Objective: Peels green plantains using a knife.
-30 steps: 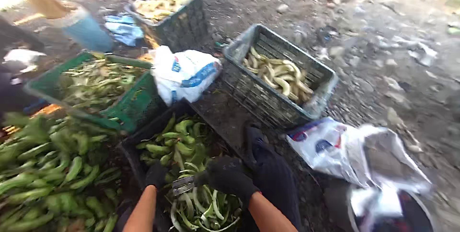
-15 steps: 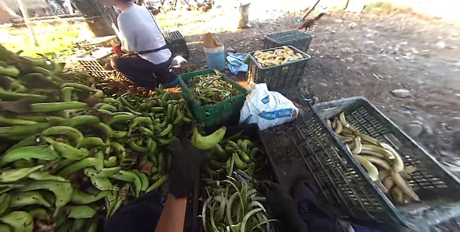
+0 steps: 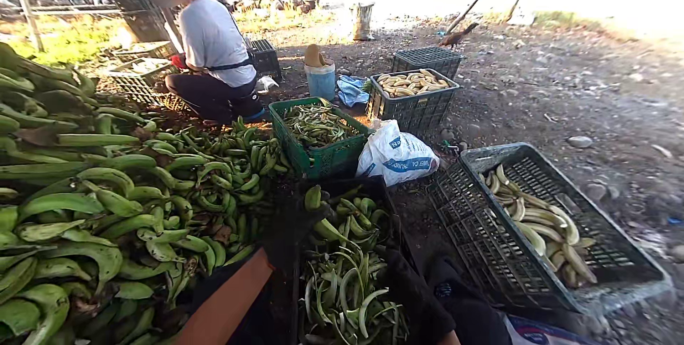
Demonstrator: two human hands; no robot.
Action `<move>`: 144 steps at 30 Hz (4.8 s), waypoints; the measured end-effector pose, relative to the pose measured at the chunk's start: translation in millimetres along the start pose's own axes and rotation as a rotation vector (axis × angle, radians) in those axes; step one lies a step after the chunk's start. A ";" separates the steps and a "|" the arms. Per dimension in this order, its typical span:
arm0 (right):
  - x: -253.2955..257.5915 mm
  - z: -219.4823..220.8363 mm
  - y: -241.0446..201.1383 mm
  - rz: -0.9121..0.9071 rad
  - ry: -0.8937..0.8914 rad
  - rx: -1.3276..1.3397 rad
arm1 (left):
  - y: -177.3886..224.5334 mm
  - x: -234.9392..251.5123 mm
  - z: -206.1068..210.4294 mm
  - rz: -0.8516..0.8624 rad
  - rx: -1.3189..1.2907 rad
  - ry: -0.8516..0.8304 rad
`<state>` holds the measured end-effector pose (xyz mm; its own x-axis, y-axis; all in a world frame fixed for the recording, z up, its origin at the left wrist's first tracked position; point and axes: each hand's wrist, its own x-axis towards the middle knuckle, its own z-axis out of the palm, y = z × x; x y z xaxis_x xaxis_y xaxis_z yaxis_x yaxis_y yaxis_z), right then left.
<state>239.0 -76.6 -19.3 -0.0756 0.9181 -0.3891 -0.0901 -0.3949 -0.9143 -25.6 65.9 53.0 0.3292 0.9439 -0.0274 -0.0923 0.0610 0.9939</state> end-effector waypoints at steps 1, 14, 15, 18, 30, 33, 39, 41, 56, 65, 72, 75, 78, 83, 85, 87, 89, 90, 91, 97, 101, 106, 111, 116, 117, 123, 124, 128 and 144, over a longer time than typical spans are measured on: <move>1.5 7.5 0.5 -0.017 -0.006 -0.050 | 2.4 -1.4 -1.2 0.033 0.103 0.064; -15.1 123.0 -14.8 -0.198 0.124 0.109 | -35.4 -26.0 20.8 0.089 0.374 0.354; -21.1 121.9 -39.9 -0.307 0.126 0.133 | -37.0 -25.6 21.0 0.124 0.385 0.358; -39.8 122.0 -97.6 -0.702 0.157 0.236 | -37.3 -24.1 25.2 0.228 0.371 0.403; -19.4 157.5 74.3 0.248 0.093 0.140 | -30.0 -21.9 30.3 0.079 0.167 0.372; -16.2 141.8 47.2 0.193 0.131 0.154 | -28.8 -15.2 20.8 0.071 -0.006 0.249; -28.2 101.8 10.0 0.116 0.104 0.195 | -20.0 -21.3 15.1 0.042 0.095 0.136; -30.0 89.2 -17.7 0.040 0.086 0.161 | -14.0 -28.5 18.4 -0.004 0.140 0.123; -57.9 82.7 29.5 0.302 0.132 0.018 | -23.8 -36.7 22.3 -0.091 0.104 0.015; -11.8 64.3 -2.4 -0.284 0.193 -0.635 | -49.2 -25.7 17.1 0.079 -0.086 -0.091; -8.8 84.6 -18.5 -0.338 0.287 -0.921 | -42.0 -21.1 12.5 -0.017 -0.156 0.016; 5.8 89.0 -25.9 -0.211 0.313 -0.847 | -43.6 -24.8 17.4 -0.007 -0.055 0.032; 34.1 91.7 -32.2 -0.118 0.520 -0.818 | -45.8 -36.3 34.0 -0.164 -0.151 0.070; 49.7 74.0 -57.2 -0.028 0.667 -0.727 | -35.5 -45.5 44.6 -0.336 -0.357 0.021; 38.6 69.9 -56.8 -0.111 0.582 -0.723 | -36.8 -43.0 32.9 -0.248 -0.385 -0.014; 23.8 76.3 -52.6 -0.150 0.443 -0.736 | -38.0 -41.0 24.9 -0.094 -0.291 0.038; 8.7 87.2 -39.6 -0.153 0.320 -0.773 | -44.1 -35.9 18.0 0.046 -0.202 0.051; 1.2 92.2 -31.2 -0.143 0.283 -0.788 | -46.5 -30.9 17.0 0.089 -0.203 0.070; -5.8 96.8 -21.5 -0.163 0.279 -0.802 | -45.8 -27.6 15.7 0.122 -0.190 0.086; 14.9 92.0 -27.8 -0.253 0.567 -0.801 | -38.3 -40.3 34.0 -0.041 -0.136 -0.055; 44.2 71.1 -56.7 -0.122 0.647 -0.773 | -32.1 -53.0 54.7 -0.315 0.000 -0.106; 12.0 89.6 -34.8 -0.176 0.481 -0.814 | -51.2 -29.4 25.9 0.230 -0.041 0.342; 7.6 101.6 -14.9 -0.300 0.579 -0.845 | -59.7 -27.2 16.0 0.254 -0.128 0.289; 43.0 66.6 -42.2 -0.091 0.498 -0.832 | -46.7 -27.3 10.2 -0.171 0.136 -0.141; 45.9 63.6 -45.8 -0.079 0.493 -0.820 | -37.3 -33.1 15.0 -0.209 0.219 -0.185; 38.8 80.0 -40.4 -0.120 0.482 -0.732 | -46.7 -29.6 24.0 0.004 -0.020 0.170; 33.9 89.3 -31.8 -0.154 0.503 -0.744 | -52.0 -26.5 22.1 0.055 -0.156 0.262; 28.6 125.2 18.5 -0.531 0.684 -0.778 | -55.0 -24.5 19.4 0.131 -0.332 0.733; 36.3 91.0 -51.6 -0.196 0.584 -0.888 | -23.4 -33.4 21.8 0.045 0.488 -0.029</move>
<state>150.6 -26.0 23.9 0.3682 0.9297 -0.0055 0.7205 -0.2891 -0.6303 -14.0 25.8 33.0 0.3616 0.9323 0.0125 0.3416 -0.1449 0.9286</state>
